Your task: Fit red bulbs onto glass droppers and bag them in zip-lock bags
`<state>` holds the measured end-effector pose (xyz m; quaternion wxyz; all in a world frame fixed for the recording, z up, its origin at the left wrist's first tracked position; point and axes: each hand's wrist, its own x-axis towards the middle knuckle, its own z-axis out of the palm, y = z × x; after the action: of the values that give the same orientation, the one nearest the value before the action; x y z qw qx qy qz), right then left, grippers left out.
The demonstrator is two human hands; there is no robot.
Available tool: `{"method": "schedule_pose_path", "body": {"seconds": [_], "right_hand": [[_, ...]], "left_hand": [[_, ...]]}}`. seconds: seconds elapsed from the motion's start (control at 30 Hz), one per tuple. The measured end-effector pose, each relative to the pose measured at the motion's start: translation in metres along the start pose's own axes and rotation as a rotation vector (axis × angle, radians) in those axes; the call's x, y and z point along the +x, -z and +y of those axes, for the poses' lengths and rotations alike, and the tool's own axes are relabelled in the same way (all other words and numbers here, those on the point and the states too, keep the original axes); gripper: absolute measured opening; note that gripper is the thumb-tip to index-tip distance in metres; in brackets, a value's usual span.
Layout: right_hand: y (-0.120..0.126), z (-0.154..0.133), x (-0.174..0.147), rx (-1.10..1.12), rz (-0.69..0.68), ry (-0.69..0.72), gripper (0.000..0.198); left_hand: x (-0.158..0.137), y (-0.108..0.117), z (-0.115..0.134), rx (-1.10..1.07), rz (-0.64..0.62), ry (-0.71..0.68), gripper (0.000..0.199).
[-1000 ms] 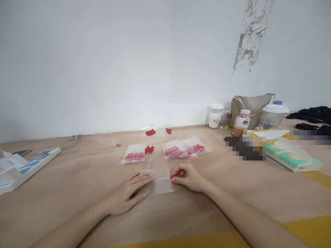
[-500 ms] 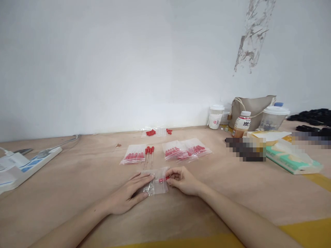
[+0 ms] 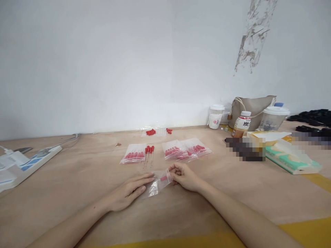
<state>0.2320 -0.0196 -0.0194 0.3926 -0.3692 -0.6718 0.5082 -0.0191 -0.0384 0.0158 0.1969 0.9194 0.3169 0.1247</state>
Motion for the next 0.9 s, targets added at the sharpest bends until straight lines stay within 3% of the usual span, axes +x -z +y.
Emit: {"method": "schedule_pose_path", "body": {"seconds": [0.1,0.23,0.3,0.5,0.6,0.73,0.9], "right_hand": [[0.005,-0.001,-0.001,-0.072,-0.009,-0.035,0.031],[0.016,-0.010,-0.007,-0.259,-0.199,-0.034,0.025],[0.023,-0.013,-0.010,-0.333,-0.218,0.005,0.021],[0.039,-0.010,-0.008,-0.484,0.117,0.017,0.016],[0.034,-0.015,0.001,-0.600,0.285,0.108,0.014],[0.011,-0.029,0.031,-0.794,0.303,0.182,0.011],[-0.026,-0.035,0.091,-0.835,0.334,-0.026,0.025]], "left_hand": [[-0.003,0.000,-0.007,-0.011,0.018,0.002,0.035],[-0.004,-0.001,-0.013,0.005,0.017,-0.016,0.036],[-0.004,-0.001,-0.014,0.006,0.015,-0.020,0.036],[-0.004,0.000,-0.010,0.013,0.003,-0.005,0.036],[-0.004,0.001,-0.008,0.021,0.001,0.001,0.035],[-0.004,0.001,-0.007,0.034,0.001,-0.001,0.035],[-0.003,0.000,-0.008,0.045,0.004,-0.009,0.035]]}}
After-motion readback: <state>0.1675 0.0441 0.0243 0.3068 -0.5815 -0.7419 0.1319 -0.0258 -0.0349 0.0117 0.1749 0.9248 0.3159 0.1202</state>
